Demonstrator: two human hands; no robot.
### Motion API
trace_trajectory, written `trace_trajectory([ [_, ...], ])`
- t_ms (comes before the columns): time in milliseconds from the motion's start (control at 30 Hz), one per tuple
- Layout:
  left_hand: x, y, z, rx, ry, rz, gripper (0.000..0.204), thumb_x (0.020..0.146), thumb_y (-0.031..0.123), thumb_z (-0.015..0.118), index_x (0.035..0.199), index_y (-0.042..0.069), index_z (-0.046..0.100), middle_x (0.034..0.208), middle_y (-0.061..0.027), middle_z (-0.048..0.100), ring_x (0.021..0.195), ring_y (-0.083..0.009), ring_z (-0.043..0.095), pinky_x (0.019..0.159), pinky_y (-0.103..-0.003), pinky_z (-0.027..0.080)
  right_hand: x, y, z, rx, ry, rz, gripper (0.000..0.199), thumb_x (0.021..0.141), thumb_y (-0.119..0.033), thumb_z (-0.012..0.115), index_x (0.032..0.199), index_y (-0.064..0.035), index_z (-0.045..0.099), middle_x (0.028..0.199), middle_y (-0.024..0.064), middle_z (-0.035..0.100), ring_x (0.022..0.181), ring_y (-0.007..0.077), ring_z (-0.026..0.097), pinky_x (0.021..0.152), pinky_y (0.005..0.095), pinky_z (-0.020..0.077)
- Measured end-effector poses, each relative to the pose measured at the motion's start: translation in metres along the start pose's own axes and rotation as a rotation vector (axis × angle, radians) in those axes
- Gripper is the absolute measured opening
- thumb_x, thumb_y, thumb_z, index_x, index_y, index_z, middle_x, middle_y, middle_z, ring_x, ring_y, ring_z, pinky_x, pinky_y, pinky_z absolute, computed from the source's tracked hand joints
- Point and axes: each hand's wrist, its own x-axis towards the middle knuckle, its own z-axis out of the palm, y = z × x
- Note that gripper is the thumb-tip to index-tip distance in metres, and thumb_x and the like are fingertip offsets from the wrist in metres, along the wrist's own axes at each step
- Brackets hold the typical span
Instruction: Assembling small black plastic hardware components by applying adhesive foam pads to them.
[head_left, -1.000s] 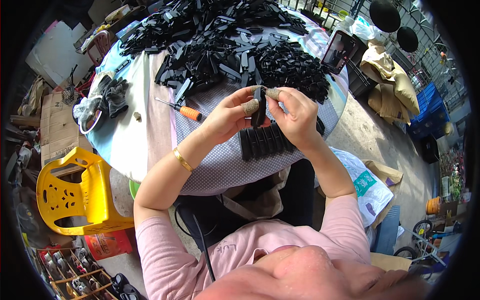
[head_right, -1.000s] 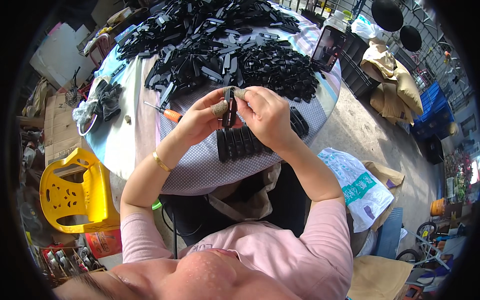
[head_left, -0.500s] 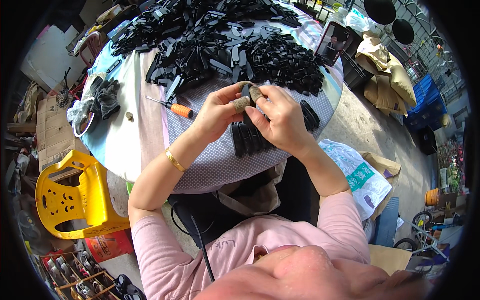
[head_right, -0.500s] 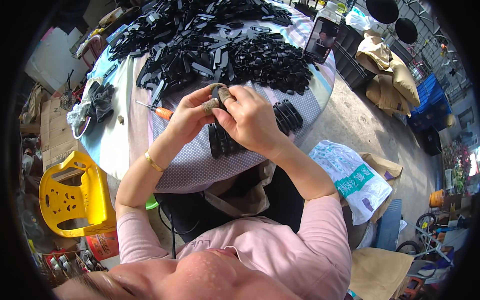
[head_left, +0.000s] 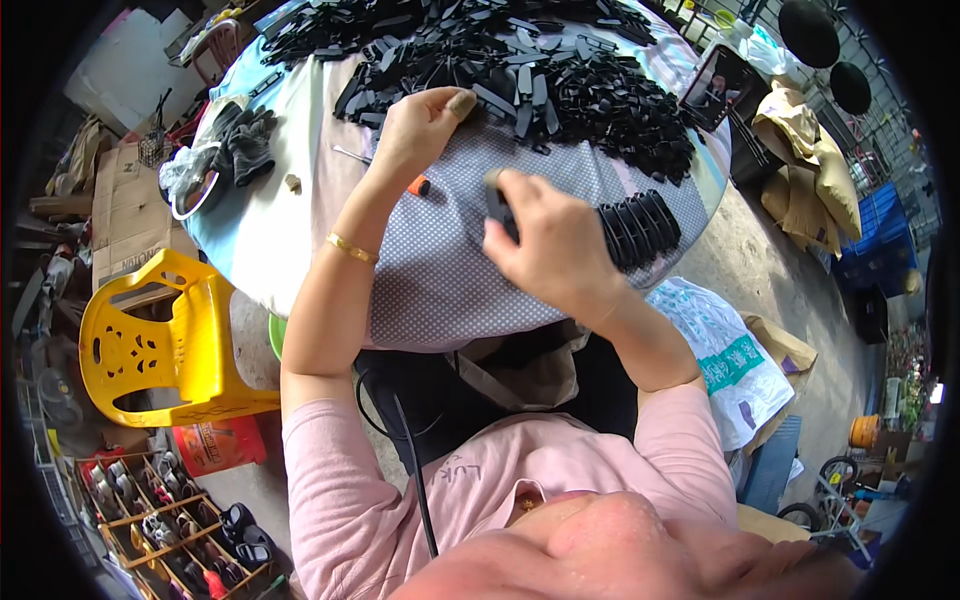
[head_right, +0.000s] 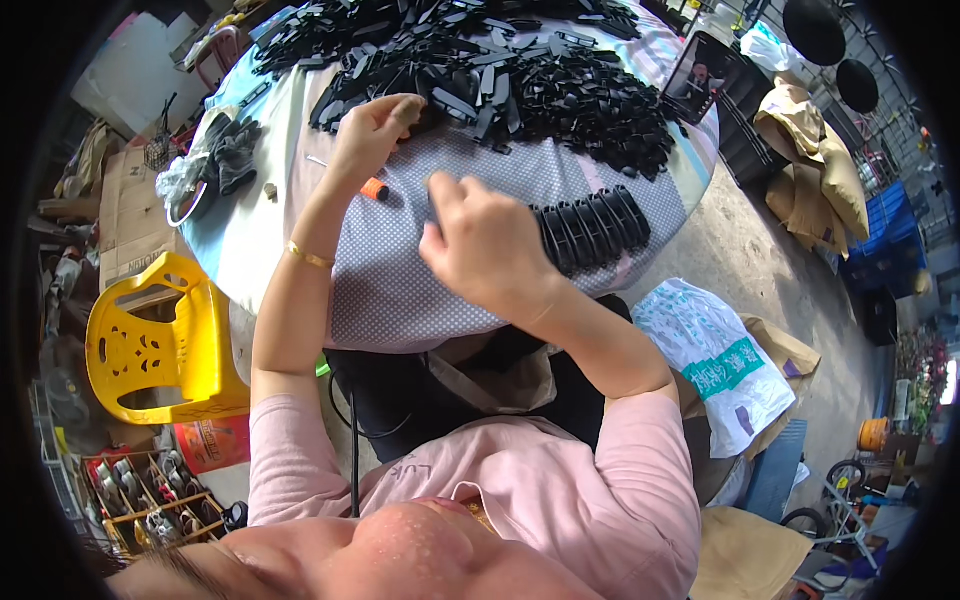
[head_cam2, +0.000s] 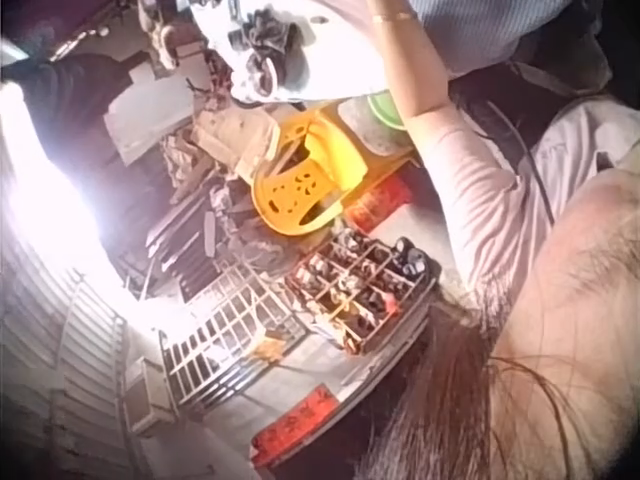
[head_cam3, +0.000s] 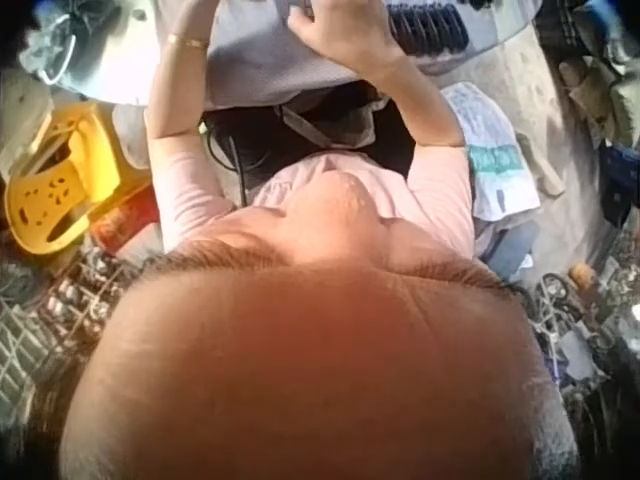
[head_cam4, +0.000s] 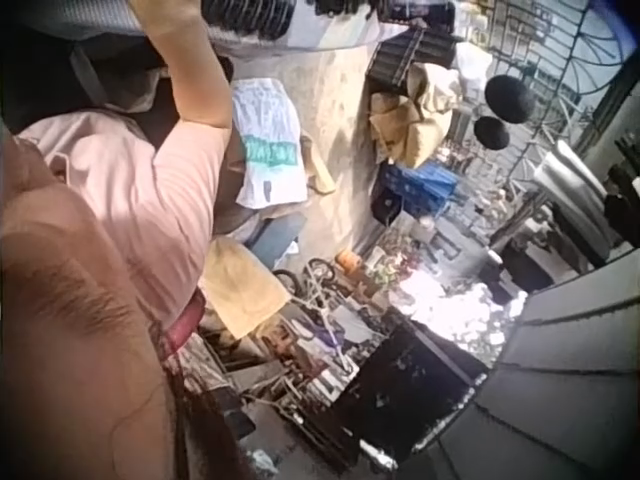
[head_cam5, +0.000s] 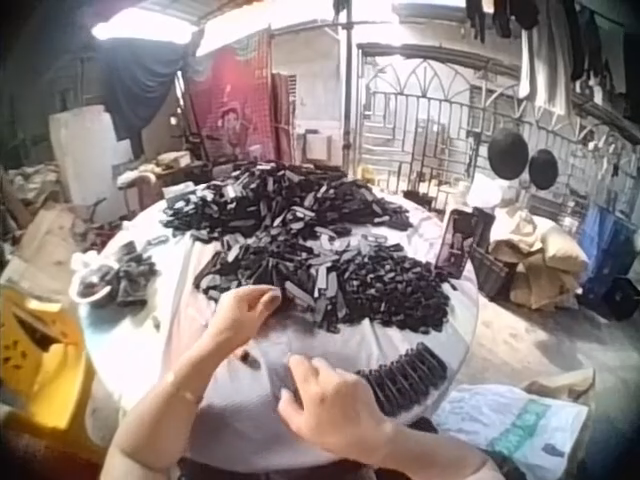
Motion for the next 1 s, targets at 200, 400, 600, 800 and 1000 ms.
trace_trajectory([
  [200, -0.006, -0.021, 0.023, 0.462, 0.107, 0.511, 0.033, 0.069, 0.005, 0.066, 0.102, 0.009, 0.066, 0.095, -0.0097, 0.058, 0.089, -0.0278, 0.053, 0.078, -0.033, 0.047, -0.007, -0.015, 0.029, -0.368, -0.237, -0.059, 0.016, 0.073, -0.015, 0.062, 0.075, -0.0046, 0.051, 0.066, 0.0097, 0.059, 0.058, 0.0211, 0.062, 0.051, 0.0298, 0.0505],
  [400, 0.001, -0.016, 0.04, 0.673, 0.041, 0.643, 0.05, 0.071, 0.004, 0.062, 0.119, 0.015, 0.056, 0.123, -0.0062, 0.049, 0.114, -0.0277, 0.044, 0.093, -0.037, 0.038, -0.015, -0.008, 0.035, -0.441, -0.281, -0.093, 0.025, 0.079, -0.028, 0.063, 0.076, -0.0054, 0.052, 0.068, 0.0087, 0.059, 0.06, 0.0213, 0.062, 0.052, 0.0292, 0.0501],
  [600, 0.005, -0.02, 0.046, 0.936, 0.002, 0.617, 0.045, 0.079, 0.013, 0.048, 0.124, 0.008, 0.049, 0.117, -0.004, 0.051, 0.117, -0.0209, 0.041, 0.095, -0.037, 0.031, 0.015, 0.022, 0.001, -0.168, -0.142, -0.059, 0.027, 0.082, -0.034, 0.061, 0.092, -0.009, 0.065, 0.073, 0.0099, 0.06, 0.064, 0.0261, 0.061, 0.055, 0.0357, 0.0484],
  [800, 0.007, -0.018, 0.04, 0.856, 0.102, 0.71, 0.033, 0.074, 0.007, 0.055, 0.106, 0.008, 0.061, 0.104, -0.0051, 0.056, 0.111, -0.0224, 0.046, 0.09, -0.035, 0.036, 0.06, 0.103, 0.006, -0.337, -0.324, 0.054, 0.018, 0.08, -0.025, 0.059, 0.084, -0.0106, 0.069, 0.08, 0.0127, 0.064, 0.077, 0.0295, 0.063, 0.069, 0.0396, 0.0511],
  [1000, -0.003, -0.003, 0.03, -0.13, -0.001, 0.349, 0.023, 0.085, 0.011, 0.058, 0.107, 0.003, 0.058, 0.095, -0.0078, 0.062, 0.096, -0.0228, 0.061, 0.088, -0.038, 0.045, 0.058, 0.104, 0.018, -0.476, -0.402, 0.122, 0.013, 0.077, -0.019, 0.064, 0.087, -0.0114, 0.067, 0.084, 0.0091, 0.058, 0.083, 0.0283, 0.061, 0.073, 0.0391, 0.0498],
])
